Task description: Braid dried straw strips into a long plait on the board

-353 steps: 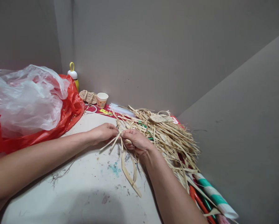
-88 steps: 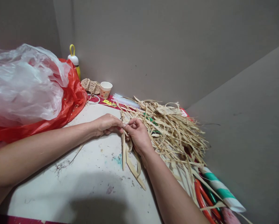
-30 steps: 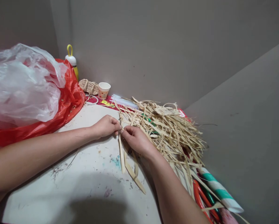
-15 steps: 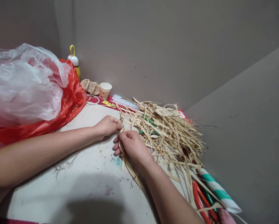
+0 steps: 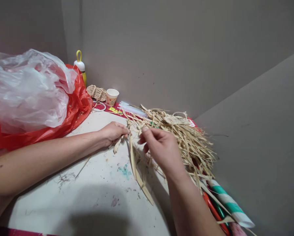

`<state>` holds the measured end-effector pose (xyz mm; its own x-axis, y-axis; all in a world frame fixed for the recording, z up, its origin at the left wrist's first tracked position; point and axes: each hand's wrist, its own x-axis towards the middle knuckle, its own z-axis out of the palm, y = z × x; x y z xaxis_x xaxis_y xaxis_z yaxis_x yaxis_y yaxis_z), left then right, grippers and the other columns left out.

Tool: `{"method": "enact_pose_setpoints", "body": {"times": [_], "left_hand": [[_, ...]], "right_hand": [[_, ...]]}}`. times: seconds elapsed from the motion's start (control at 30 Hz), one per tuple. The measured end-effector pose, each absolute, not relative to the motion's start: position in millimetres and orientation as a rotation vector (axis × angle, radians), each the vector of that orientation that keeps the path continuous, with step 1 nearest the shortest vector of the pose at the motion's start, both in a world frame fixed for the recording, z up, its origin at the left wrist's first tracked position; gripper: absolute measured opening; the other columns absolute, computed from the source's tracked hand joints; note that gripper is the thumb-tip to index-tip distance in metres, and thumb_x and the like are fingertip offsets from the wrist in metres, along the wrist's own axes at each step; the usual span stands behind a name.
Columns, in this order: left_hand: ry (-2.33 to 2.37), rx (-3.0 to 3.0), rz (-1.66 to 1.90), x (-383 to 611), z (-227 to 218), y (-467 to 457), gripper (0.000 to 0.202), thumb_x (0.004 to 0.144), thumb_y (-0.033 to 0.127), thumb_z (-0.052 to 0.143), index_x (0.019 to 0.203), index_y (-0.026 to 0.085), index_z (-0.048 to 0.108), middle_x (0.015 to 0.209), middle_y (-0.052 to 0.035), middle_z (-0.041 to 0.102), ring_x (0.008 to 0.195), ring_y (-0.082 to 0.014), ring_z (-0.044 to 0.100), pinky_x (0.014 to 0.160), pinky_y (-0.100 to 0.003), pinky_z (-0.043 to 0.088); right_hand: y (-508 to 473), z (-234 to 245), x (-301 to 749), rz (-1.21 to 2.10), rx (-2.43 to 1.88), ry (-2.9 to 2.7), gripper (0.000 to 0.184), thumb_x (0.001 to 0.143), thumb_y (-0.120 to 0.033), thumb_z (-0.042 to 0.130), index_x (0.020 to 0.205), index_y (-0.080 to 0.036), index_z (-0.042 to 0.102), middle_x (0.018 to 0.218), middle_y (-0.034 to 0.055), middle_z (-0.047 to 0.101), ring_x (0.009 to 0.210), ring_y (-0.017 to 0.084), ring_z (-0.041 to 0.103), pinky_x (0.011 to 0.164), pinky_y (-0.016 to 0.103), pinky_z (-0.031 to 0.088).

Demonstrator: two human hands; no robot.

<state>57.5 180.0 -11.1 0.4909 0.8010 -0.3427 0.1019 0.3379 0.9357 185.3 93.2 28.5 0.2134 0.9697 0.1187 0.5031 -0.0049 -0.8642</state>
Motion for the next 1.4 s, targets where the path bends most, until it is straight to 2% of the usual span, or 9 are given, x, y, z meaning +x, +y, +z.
{"method": "enact_pose_setpoints", "body": {"times": [0.07,0.17,0.3,0.53,0.67,0.8,1.0,1.27,1.4], "left_hand": [[0.976,1.164,0.55,57.5,-11.5,180.8,0.023,0.073,0.024,0.059,0.053,0.015,0.052,0.034,0.0069,0.038,0.029,-0.003,0.021,0.036,-0.022,0.01],[0.939,1.176,0.56,58.1,-13.6,181.6,0.022,0.072,0.025,0.06,0.054,0.015,0.052,0.037,0.0064,0.042,0.03,-0.0026,0.022,0.036,-0.022,0.011],[0.888,1.22,0.555,58.1,-15.4,180.4,0.021,0.074,0.026,0.055,0.056,0.015,0.052,0.043,0.0019,0.053,0.031,-0.0034,0.028,0.035,-0.021,0.013],[0.873,1.295,0.572,55.9,-18.4,181.1,0.015,0.07,0.021,0.055,0.057,0.014,0.053,0.049,0.0029,0.054,0.033,-0.0024,0.027,0.037,-0.021,0.012],[0.816,1.314,0.524,54.5,-14.4,181.0,0.017,0.072,0.025,0.055,0.06,0.013,0.056,0.056,0.001,0.058,0.035,-0.0023,0.028,0.038,-0.022,0.014],[0.827,1.354,0.563,55.2,-8.0,177.2,0.017,0.075,0.02,0.052,0.06,0.012,0.058,0.056,0.0017,0.059,0.036,-0.0018,0.027,0.039,-0.02,0.017],[0.85,1.46,0.637,56.3,-12.2,177.7,0.016,0.076,0.02,0.052,0.065,0.012,0.061,0.047,0.0065,0.049,0.037,-0.0024,0.025,0.04,-0.019,0.016],[0.804,1.43,0.564,54.5,-13.2,183.9,0.018,0.079,0.024,0.053,0.064,0.014,0.058,0.042,0.0075,0.037,0.035,-0.003,0.022,0.038,-0.02,0.014],[0.791,1.387,0.455,52.1,-0.8,183.1,0.019,0.077,0.016,0.05,0.059,0.014,0.054,0.045,0.0053,0.043,0.033,-0.0018,0.023,0.035,-0.019,0.014]], "right_hand": [[102.6,22.5,195.9,0.795,-1.618,-1.226,0.029,0.078,-0.042,0.056,0.069,-0.015,0.059,0.069,0.0036,0.064,0.036,0.007,0.046,0.034,0.019,0.027],[115.1,6.3,201.0,1.179,-1.538,-1.09,0.027,0.075,-0.042,0.059,0.078,-0.015,0.061,0.074,0.0041,0.066,0.033,0.003,0.04,0.03,0.016,0.02],[122.3,-5.8,197.2,1.515,-1.357,-1.04,0.027,0.074,-0.04,0.061,0.077,-0.014,0.061,0.066,0.0029,0.063,0.033,0.002,0.036,0.029,0.013,0.017],[125.2,-9.1,203.4,1.785,-1.252,-0.924,0.027,0.074,-0.038,0.064,0.077,-0.012,0.059,0.05,-0.0073,0.041,0.033,0.0,0.024,0.031,0.011,0.013],[128.1,-13.8,209.7,1.884,-1.193,-0.868,0.026,0.077,-0.037,0.062,0.079,-0.011,0.058,0.052,-0.0066,0.041,0.034,-0.001,0.024,0.031,0.009,0.014],[130.1,-19.5,213.3,1.97,-1.105,-0.778,0.019,0.079,-0.029,0.061,0.08,-0.01,0.057,0.053,-0.0064,0.041,0.034,-0.001,0.025,0.03,0.008,0.015],[131.3,-23.6,214.3,1.993,-1.039,-0.686,0.015,0.078,-0.023,0.062,0.074,-0.01,0.056,0.048,-0.0083,0.038,0.031,-0.002,0.023,0.028,0.008,0.017],[131.3,-22.3,211.9,1.932,-1.082,-0.721,0.016,0.075,-0.021,0.063,0.067,-0.01,0.055,0.046,-0.0084,0.037,0.03,-0.001,0.024,0.027,0.008,0.017],[129.8,-22.4,208.8,1.888,-1.119,-0.712,0.016,0.074,-0.021,0.062,0.065,-0.01,0.055,0.045,-0.008,0.037,0.03,-0.001,0.023,0.028,0.009,0.015]]}}
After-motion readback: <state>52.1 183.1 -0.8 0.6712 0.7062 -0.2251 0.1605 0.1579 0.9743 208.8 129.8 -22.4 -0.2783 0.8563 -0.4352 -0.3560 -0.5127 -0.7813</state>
